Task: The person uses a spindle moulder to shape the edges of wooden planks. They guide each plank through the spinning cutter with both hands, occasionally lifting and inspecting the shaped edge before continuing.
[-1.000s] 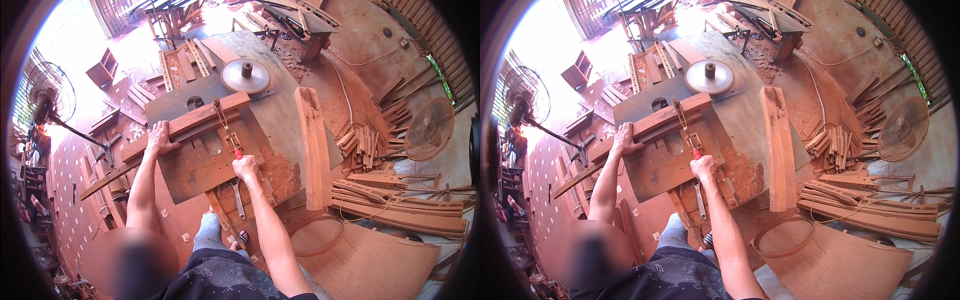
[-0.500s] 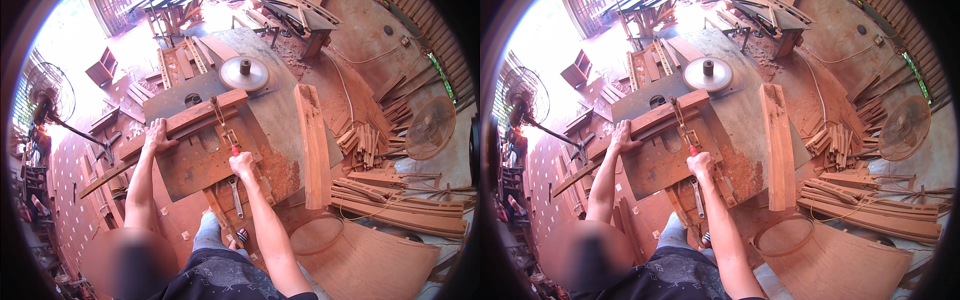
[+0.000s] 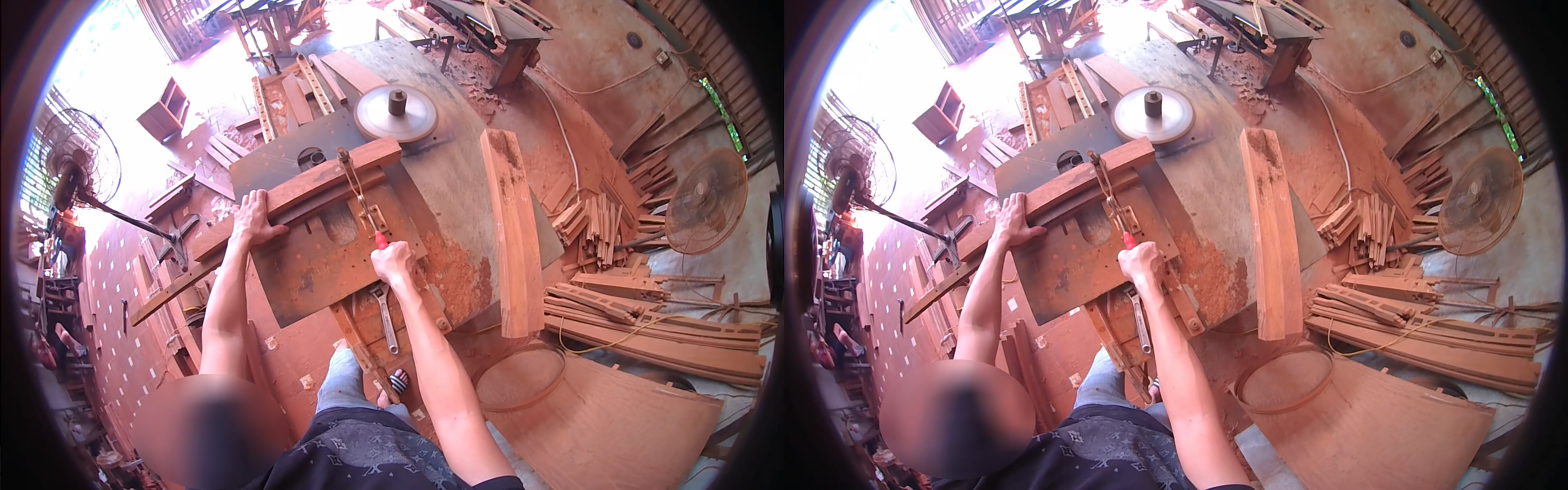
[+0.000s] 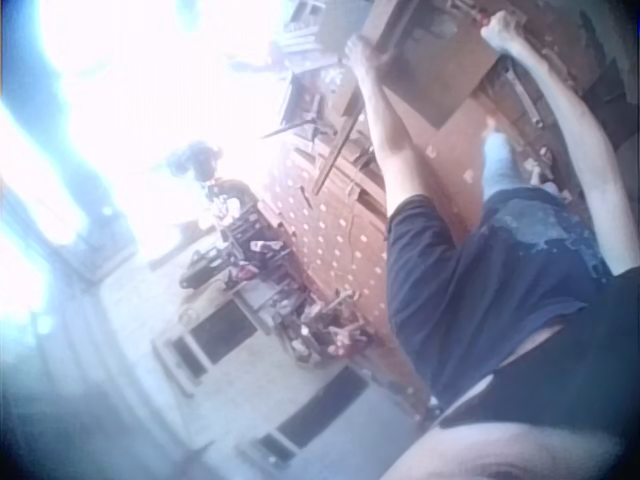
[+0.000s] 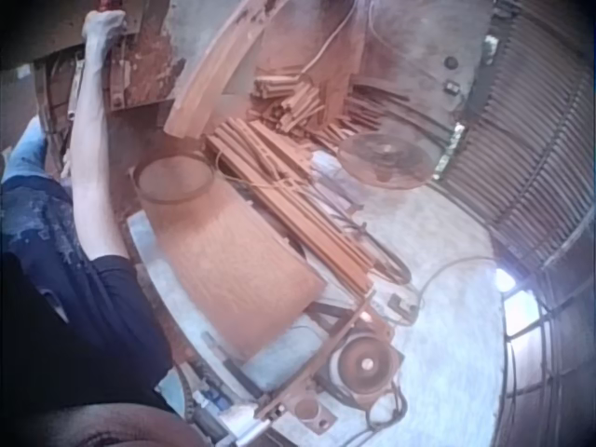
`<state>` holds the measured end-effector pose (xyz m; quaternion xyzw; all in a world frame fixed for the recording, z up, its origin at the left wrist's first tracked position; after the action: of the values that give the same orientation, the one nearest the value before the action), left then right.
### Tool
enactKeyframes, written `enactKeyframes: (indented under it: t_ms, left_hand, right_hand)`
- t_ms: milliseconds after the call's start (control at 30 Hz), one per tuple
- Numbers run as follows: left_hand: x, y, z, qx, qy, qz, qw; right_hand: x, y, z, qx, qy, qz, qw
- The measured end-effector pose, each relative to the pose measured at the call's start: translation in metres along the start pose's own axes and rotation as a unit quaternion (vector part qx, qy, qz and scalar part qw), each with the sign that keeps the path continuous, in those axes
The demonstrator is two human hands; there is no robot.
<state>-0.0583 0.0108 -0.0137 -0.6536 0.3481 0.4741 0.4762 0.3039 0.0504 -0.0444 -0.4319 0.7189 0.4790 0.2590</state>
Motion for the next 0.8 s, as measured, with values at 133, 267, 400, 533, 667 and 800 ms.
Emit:
enactKeyframes:
  t_ms: [133, 267, 400, 533, 667, 800]
  left_hand:
    - [0.0011, 0.0006, 0.0000, 0.006, -0.009, 0.000, 1.000]
    - [-0.0007, -0.0015, 0.0011, 0.003, -0.006, 0.003, 1.000]
    - [-0.0010, -0.0013, 0.0006, 0.001, -0.007, 0.006, 1.000]
    - [-0.0041, -0.0053, 0.0008, -0.006, -0.003, 0.003, 1.000]
    - [-0.0019, -0.0007, 0.0012, -0.002, -0.004, 0.010, 1.000]
    - [-0.0016, -0.0021, 0.0047, -0.001, -0.003, 0.008, 1.000]
  right_hand:
    - [-0.0001, 0.0024, -0.0006, 0.004, -0.009, 0.005, 1.000]
    - [0.0009, 0.0021, 0.0023, -0.003, -0.005, 0.006, 1.000]
    - [-0.0004, 0.0043, 0.0018, -0.005, -0.006, 0.004, 1.000]
    - [-0.0006, 0.0051, 0.0021, 0.002, -0.010, 0.005, 1.000]
    - [-0.0052, 0.0080, 0.0001, 0.000, 0.005, 0.005, 1.000]
    - [0.0036, 0.0039, 0.0066, 0.000, -0.013, -0.002, 1.000]
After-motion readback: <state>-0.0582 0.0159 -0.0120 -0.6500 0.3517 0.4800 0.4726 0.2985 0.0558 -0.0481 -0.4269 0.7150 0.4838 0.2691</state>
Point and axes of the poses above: each hand's wrist, its own z-axis towards the middle knuckle, its own x-axis out of the palm, y = z × x, the point moved 1 cm from there along z, towards the middle knuckle, and after that the axes turned 12 degrees about -z, right-handed, at the moved point
